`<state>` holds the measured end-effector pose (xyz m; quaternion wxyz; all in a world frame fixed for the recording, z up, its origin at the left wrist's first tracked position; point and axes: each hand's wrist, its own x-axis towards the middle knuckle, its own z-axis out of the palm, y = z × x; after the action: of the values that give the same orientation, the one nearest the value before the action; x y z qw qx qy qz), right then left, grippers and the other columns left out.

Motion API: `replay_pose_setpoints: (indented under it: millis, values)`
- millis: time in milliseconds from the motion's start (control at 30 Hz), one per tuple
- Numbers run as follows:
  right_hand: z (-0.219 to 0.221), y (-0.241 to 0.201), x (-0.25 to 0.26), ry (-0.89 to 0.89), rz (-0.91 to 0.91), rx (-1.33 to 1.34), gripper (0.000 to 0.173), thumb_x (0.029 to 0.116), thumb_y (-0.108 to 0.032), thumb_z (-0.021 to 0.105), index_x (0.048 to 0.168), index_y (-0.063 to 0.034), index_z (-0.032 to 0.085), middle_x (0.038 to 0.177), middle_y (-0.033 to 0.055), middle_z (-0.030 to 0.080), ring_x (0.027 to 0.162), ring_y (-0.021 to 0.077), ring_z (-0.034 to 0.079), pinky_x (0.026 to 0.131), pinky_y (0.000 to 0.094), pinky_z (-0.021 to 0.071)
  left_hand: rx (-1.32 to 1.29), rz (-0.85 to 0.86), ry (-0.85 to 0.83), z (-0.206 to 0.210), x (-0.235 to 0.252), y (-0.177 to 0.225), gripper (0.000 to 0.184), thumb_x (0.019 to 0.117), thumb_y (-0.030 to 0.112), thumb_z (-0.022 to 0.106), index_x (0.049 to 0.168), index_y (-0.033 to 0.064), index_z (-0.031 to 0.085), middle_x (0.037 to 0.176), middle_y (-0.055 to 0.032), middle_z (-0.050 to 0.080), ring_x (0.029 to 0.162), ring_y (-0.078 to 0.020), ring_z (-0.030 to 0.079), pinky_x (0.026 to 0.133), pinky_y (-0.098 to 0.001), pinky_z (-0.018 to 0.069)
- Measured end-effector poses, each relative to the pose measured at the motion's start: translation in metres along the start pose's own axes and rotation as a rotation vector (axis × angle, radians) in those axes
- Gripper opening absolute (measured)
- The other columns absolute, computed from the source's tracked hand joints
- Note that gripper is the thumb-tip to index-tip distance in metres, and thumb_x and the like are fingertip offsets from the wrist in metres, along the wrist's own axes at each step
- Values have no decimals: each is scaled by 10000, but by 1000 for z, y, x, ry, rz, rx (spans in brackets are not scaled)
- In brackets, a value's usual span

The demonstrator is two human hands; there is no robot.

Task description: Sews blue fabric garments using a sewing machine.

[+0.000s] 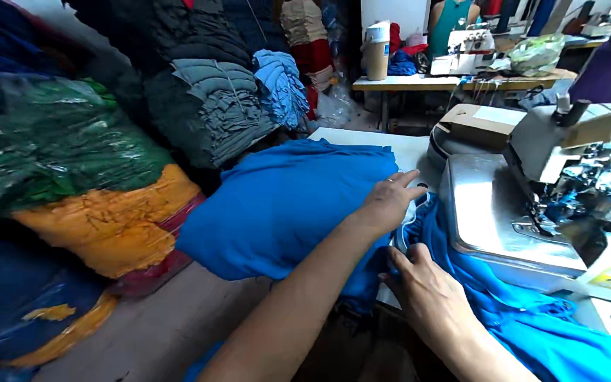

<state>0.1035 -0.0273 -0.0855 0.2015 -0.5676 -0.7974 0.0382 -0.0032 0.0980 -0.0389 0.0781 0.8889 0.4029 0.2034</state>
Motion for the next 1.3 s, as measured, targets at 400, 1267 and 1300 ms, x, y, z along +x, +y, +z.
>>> replay_pose_setpoints:
  millis: [400,1267,1300]
  values:
    - [0,8,-9,-32,145,100,386,951,-78,645,1333,-21,633,1157,194,701,943,350,731,757,474,594,110,-155,-326,21,49,-5,304,1056,88,492,1304,-19,631,1397,-187,604,1304,-354,572,1084,-556,422]
    - [-37,-16,-90,-512,-324,835,301,1015,-212,624,997,66,736,888,211,711,822,313,697,777,493,552,-781,-271,295,-119,-260,90,238,1029,332,577,1215,289,719,1028,169,731,909,102,652,798,-89,531]
    - [-30,-19,-92,-532,-322,862,268,994,-189,652,1003,62,744,914,214,708,845,309,694,795,483,553,-762,-294,273,-118,-271,93,248,1036,323,564,1223,263,714,1048,169,728,928,102,649,812,-92,531]
